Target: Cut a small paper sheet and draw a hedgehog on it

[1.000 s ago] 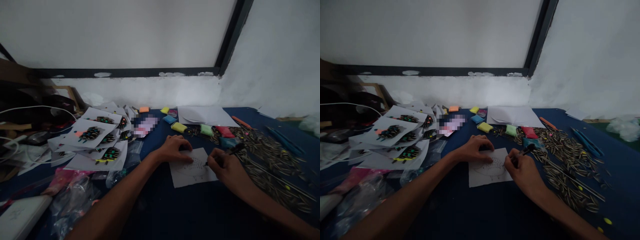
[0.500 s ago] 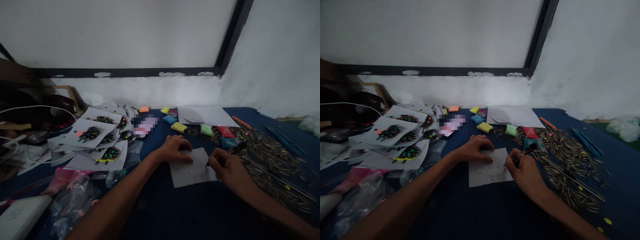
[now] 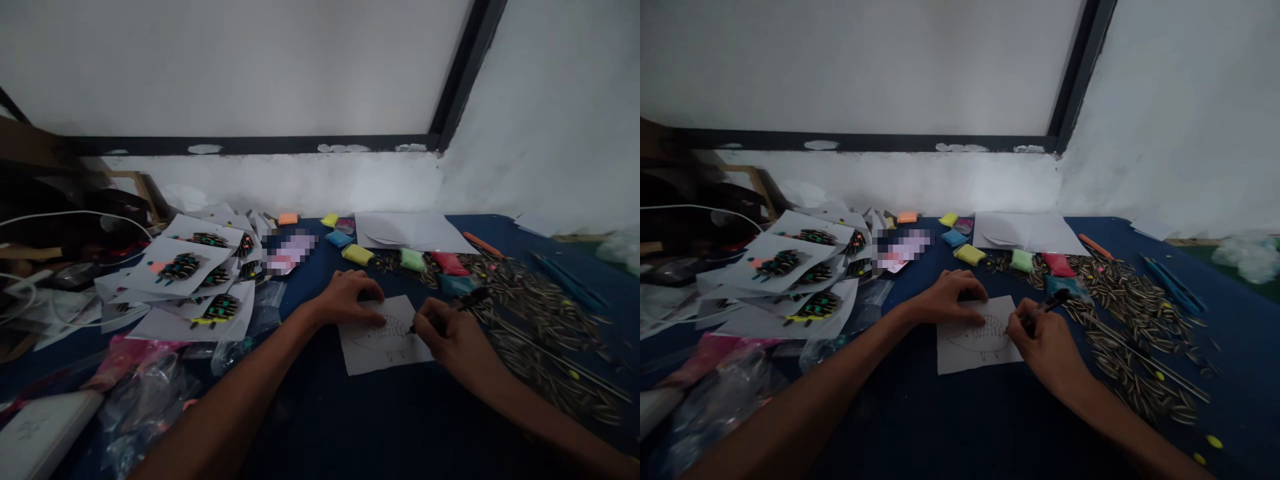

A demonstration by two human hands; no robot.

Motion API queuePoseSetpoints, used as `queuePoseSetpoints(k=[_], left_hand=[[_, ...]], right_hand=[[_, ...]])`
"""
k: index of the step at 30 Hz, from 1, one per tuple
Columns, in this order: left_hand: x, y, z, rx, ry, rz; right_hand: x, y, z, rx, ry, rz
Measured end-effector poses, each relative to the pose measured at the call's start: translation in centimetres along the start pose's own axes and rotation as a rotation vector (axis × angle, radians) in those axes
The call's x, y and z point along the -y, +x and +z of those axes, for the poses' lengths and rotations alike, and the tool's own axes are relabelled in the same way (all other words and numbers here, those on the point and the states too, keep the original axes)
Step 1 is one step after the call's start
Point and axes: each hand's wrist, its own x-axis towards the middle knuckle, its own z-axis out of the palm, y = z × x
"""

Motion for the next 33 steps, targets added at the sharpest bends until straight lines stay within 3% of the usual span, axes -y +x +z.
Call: queuePoseSetpoints(k=[33], left_hand=[[0.08,-0.03,0.02,0.0,-0.003,-0.005]], right_hand=[[0.15,-0.04,-0.12,0.023,-0.011,0.025]])
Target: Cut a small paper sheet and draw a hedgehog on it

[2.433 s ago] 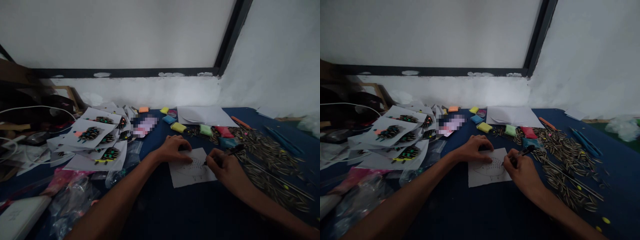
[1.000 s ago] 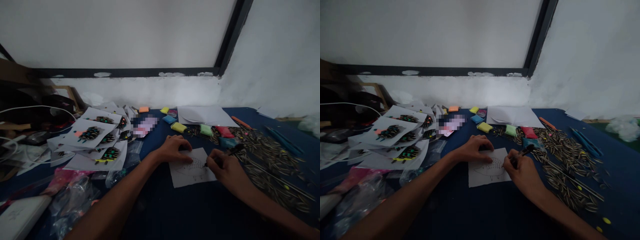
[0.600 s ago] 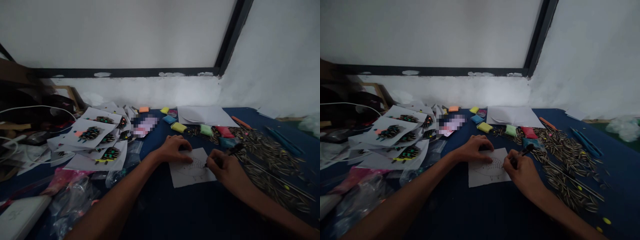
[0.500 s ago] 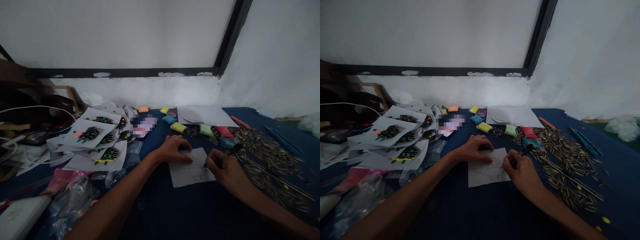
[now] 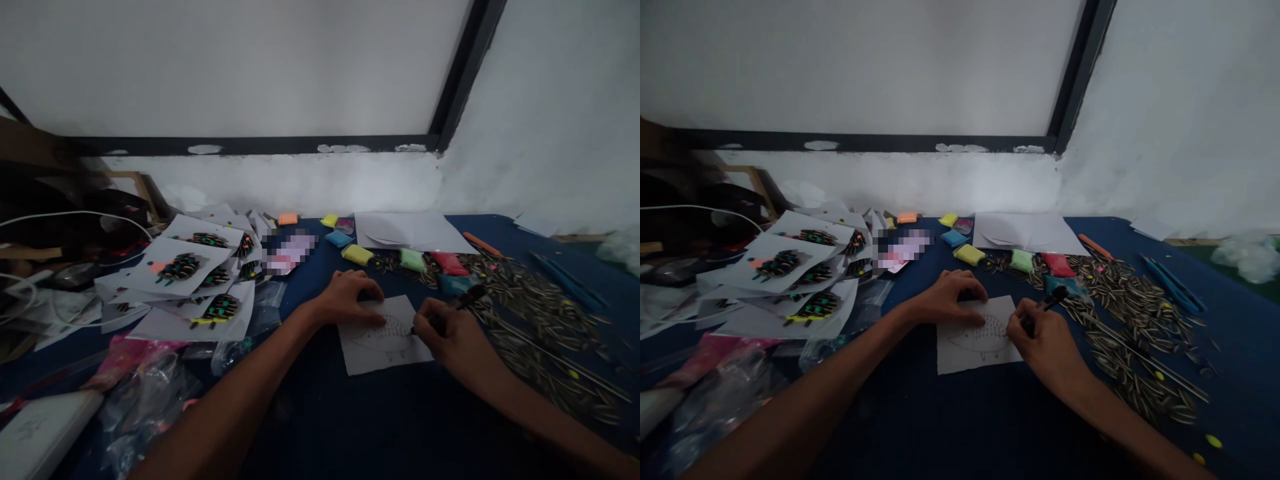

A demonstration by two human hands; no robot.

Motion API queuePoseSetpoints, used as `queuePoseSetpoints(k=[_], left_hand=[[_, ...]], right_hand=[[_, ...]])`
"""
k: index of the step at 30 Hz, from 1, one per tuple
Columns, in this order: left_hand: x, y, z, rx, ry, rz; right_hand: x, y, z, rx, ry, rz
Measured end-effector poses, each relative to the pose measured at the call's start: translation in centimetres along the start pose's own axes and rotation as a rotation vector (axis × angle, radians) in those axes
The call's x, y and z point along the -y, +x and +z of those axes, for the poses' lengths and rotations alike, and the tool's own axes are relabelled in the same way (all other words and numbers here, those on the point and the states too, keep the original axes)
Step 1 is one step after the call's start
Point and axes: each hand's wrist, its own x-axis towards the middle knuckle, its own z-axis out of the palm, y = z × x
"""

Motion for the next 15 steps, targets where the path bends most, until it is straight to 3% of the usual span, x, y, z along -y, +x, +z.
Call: queuePoseSetpoints(k=[15], left_hand=[[0.13,0.05,0.09,-0.013,-0.009,0.005]], right_hand=[[-0.13,0.08,0.02,-0.003,0.103,0.018]])
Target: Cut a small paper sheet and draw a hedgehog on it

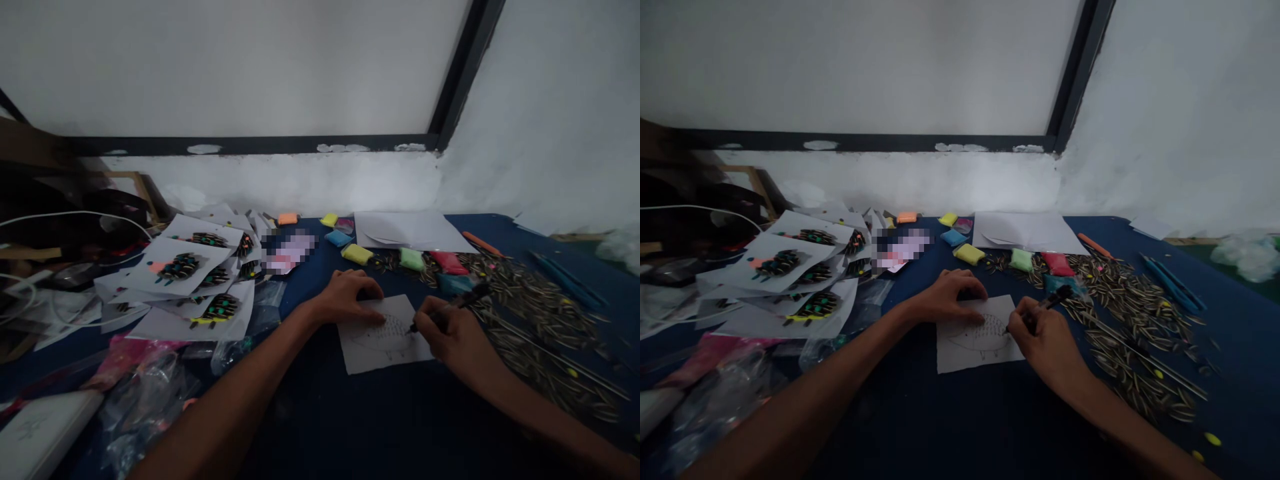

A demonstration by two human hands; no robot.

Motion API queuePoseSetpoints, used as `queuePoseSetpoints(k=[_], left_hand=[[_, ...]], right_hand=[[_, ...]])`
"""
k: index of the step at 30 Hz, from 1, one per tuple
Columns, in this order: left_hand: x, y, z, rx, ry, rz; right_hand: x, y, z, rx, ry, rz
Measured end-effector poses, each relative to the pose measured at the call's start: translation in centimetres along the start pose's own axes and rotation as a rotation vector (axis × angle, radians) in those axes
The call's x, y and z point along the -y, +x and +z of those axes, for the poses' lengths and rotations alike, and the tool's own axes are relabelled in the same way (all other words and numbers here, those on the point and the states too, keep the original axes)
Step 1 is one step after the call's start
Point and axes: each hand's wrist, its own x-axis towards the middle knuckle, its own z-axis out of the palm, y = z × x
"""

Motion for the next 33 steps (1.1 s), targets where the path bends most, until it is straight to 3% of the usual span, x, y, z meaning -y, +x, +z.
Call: queuePoseSetpoints(k=[16,33], left_hand=[[0.09,0.03,0.22,-0.079,-0.035,-0.037],[0.33,0.35,0.73,-0.121,0.003,-0.005]], right_hand=[[0.04,-0.25,0.01,0.013,0.026,0.033],[-0.12,-0.09,-0.19,-0.034,-0.027,-0.032]])
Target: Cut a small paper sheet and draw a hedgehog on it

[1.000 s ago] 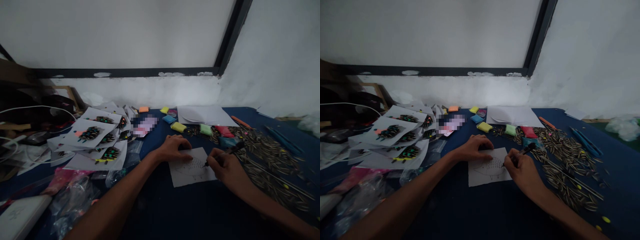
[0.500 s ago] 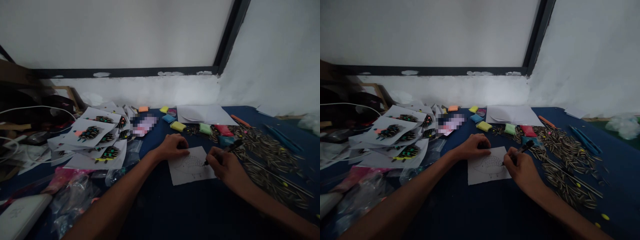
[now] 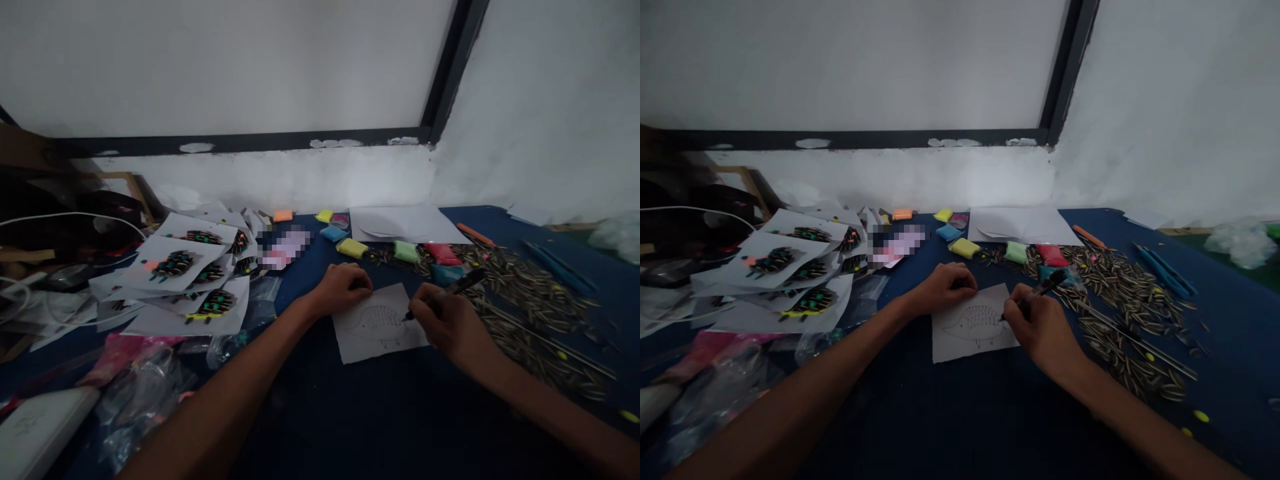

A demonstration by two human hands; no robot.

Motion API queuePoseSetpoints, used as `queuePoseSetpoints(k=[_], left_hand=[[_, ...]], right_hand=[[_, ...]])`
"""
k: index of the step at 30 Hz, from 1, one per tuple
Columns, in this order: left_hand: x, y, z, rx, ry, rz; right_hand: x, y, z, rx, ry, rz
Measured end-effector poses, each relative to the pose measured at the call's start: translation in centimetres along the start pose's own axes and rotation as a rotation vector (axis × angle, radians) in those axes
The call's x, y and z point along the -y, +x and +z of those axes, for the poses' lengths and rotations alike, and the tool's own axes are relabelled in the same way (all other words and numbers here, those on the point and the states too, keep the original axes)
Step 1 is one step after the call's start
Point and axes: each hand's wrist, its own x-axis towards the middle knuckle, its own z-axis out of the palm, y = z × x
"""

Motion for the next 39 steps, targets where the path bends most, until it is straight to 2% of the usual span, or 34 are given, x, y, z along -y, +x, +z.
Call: queuePoseSetpoints(k=[8,14,17,20,23,27,35,39], left_hand=[[-0.1,0.0,0.4,-0.033,0.082,0.042],[0.0,0.1,0.6,-0.057,0.062,0.071],[0.1,0.2,0.7,-0.097,0.043,0.098],[0.0,0.3,0.9,-0.135,0.008,0.1],[-0.1,0.3,1.2,-0.129,-0.05,0.078],[-0.1,0.3,1.4,-0.134,-0.09,0.073],[-0.2,0.2,1.3,-0.146,-0.067,0.087],[0.0,0.3,1.5,-0.166,-0.062,0.1]], right_hand=[[0.1,0.4,-0.8,-0.086,-0.025,-0.03],[-0.2,0.5,-1.1,-0.124,0.099,-0.013],[0.3,0.2,-1.3,-0.124,0.111,-0.031],[0.8,0.0,-1.3,-0.113,0.132,0.008],[1.1,-0.2,-1.1,-0.082,0.229,0.046],[1.0,-0.3,-0.6,-0.043,0.335,0.012],[0.6,-0.6,0.0,0.024,0.194,-0.028],[0.8,-0.8,0.4,0.025,0.161,-0.095]])
